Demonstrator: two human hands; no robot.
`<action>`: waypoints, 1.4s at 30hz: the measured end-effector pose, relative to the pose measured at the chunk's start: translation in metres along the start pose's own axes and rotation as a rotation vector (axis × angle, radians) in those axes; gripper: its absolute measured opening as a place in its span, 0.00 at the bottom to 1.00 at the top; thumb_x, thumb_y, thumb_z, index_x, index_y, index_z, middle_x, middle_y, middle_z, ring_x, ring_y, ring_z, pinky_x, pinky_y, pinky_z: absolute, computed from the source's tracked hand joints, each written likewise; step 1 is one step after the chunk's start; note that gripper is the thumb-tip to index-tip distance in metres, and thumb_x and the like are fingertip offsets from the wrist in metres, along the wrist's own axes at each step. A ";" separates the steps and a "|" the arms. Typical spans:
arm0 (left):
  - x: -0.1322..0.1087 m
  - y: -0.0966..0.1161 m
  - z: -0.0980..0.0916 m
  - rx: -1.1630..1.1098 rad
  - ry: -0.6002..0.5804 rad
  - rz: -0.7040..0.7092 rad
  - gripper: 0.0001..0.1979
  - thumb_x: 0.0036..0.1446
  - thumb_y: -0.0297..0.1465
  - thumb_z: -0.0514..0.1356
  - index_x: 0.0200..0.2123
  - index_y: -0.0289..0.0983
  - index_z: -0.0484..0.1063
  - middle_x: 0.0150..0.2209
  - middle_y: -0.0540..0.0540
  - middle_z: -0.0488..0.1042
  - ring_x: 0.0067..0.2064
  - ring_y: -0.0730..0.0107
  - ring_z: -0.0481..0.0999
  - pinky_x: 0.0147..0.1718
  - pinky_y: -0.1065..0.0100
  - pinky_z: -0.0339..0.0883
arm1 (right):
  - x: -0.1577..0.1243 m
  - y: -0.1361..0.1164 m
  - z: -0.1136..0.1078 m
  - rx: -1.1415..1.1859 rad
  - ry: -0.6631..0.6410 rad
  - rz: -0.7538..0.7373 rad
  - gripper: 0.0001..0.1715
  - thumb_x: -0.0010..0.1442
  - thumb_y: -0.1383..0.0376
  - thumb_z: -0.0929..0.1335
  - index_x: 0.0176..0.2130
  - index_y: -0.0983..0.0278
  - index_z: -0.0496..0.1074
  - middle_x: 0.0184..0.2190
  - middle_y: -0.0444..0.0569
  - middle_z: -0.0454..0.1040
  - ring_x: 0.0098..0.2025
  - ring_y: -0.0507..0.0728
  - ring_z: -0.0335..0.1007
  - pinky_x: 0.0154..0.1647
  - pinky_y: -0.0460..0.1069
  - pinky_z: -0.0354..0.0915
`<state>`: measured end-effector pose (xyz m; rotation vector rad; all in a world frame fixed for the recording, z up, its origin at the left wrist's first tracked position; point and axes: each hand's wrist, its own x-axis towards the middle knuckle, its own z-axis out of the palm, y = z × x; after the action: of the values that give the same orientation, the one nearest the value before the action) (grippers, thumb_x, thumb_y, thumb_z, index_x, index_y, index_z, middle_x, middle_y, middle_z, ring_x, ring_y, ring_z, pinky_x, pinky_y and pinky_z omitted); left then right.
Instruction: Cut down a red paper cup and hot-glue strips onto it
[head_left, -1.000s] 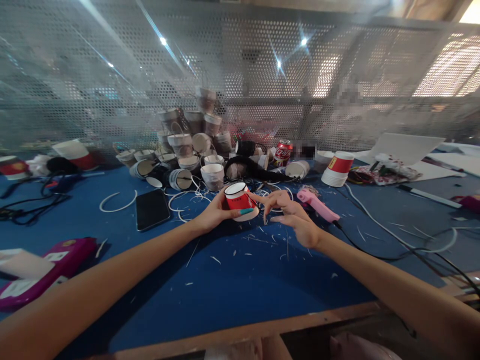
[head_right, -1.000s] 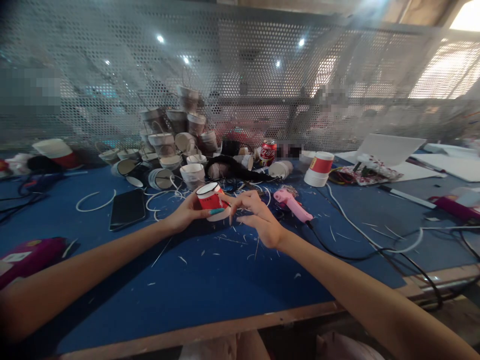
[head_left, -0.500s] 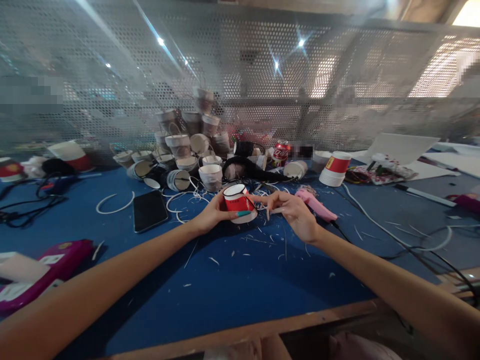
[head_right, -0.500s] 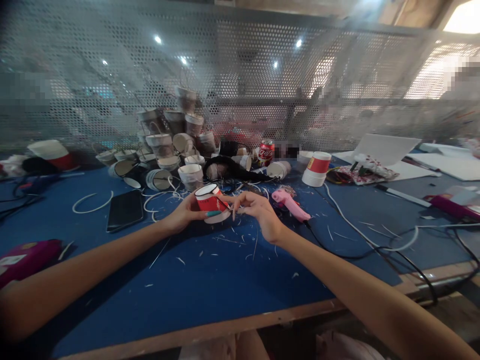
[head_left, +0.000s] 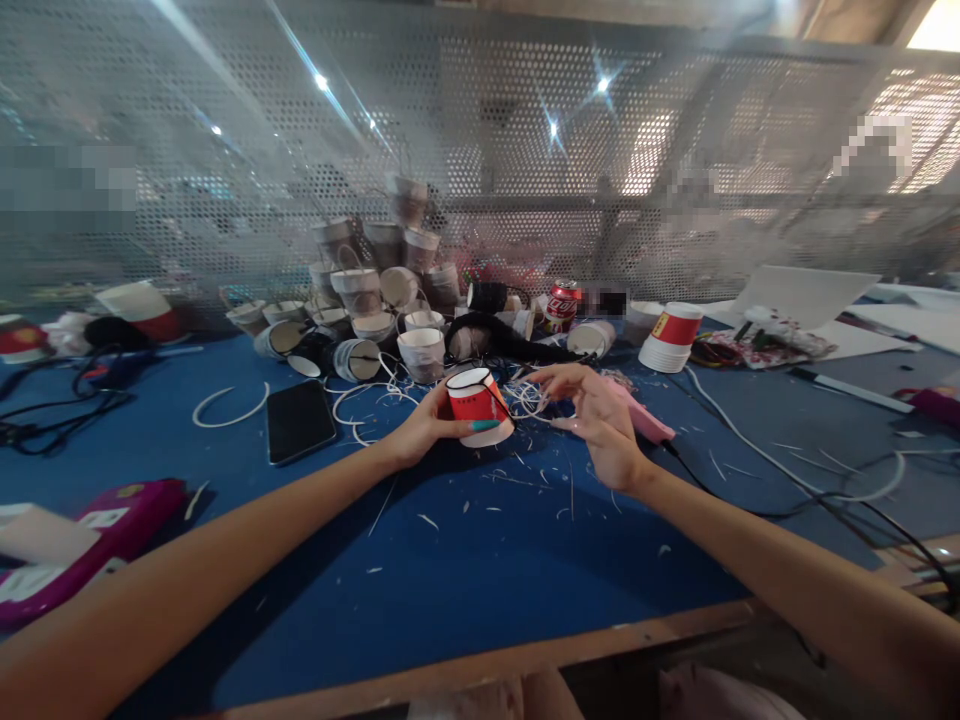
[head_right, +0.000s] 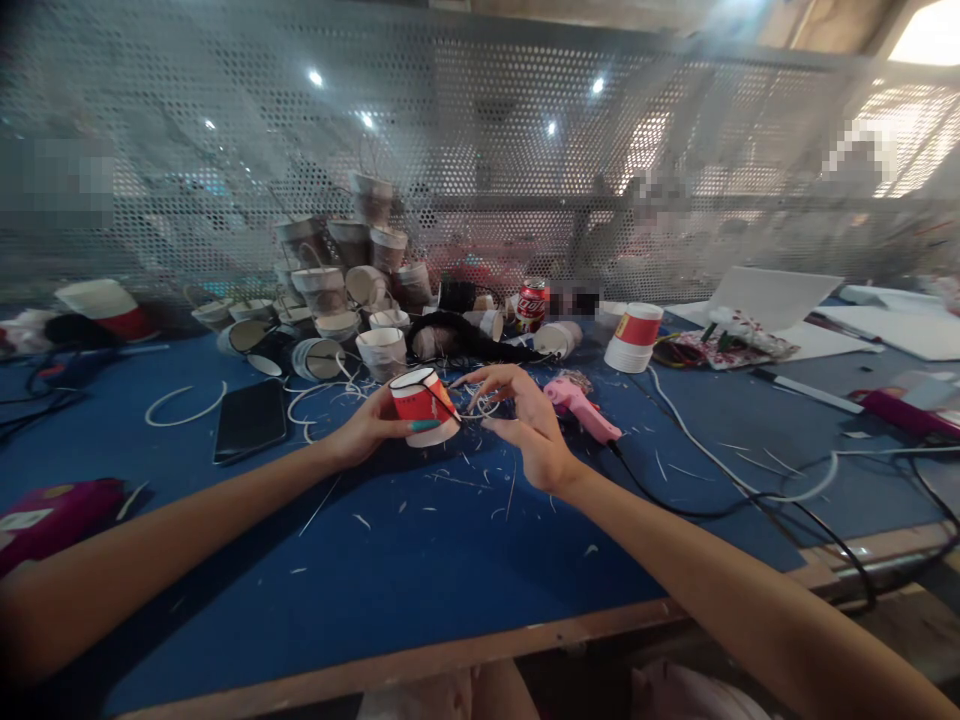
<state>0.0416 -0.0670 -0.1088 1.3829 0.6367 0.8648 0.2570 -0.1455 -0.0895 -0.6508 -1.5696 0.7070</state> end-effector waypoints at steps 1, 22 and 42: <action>0.000 0.000 -0.001 0.005 -0.002 -0.001 0.32 0.35 0.26 0.69 0.47 0.36 0.66 0.45 0.43 0.74 0.49 0.54 0.71 0.51 0.55 0.59 | -0.001 -0.001 0.000 -0.003 -0.073 0.010 0.12 0.47 0.69 0.63 0.35 0.61 0.66 0.45 0.49 0.70 0.48 0.59 0.63 0.49 0.57 0.57; 0.001 -0.002 -0.004 -0.046 -0.082 0.047 0.28 0.36 0.23 0.67 0.46 0.35 0.68 0.42 0.43 0.76 0.46 0.58 0.73 0.48 0.58 0.60 | 0.001 0.006 -0.001 -0.026 -0.194 0.174 0.11 0.45 0.70 0.60 0.30 0.61 0.67 0.48 0.49 0.72 0.51 0.63 0.60 0.50 0.61 0.53; 0.000 0.002 -0.002 -0.066 -0.087 0.042 0.31 0.36 0.22 0.66 0.48 0.36 0.67 0.45 0.42 0.75 0.48 0.55 0.72 0.52 0.54 0.57 | 0.009 0.003 0.002 0.277 -0.098 0.247 0.10 0.43 0.72 0.60 0.26 0.62 0.67 0.40 0.50 0.76 0.49 0.61 0.66 0.51 0.56 0.53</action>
<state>0.0399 -0.0662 -0.1067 1.3708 0.5098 0.8471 0.2544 -0.1372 -0.0859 -0.6148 -1.4573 1.1339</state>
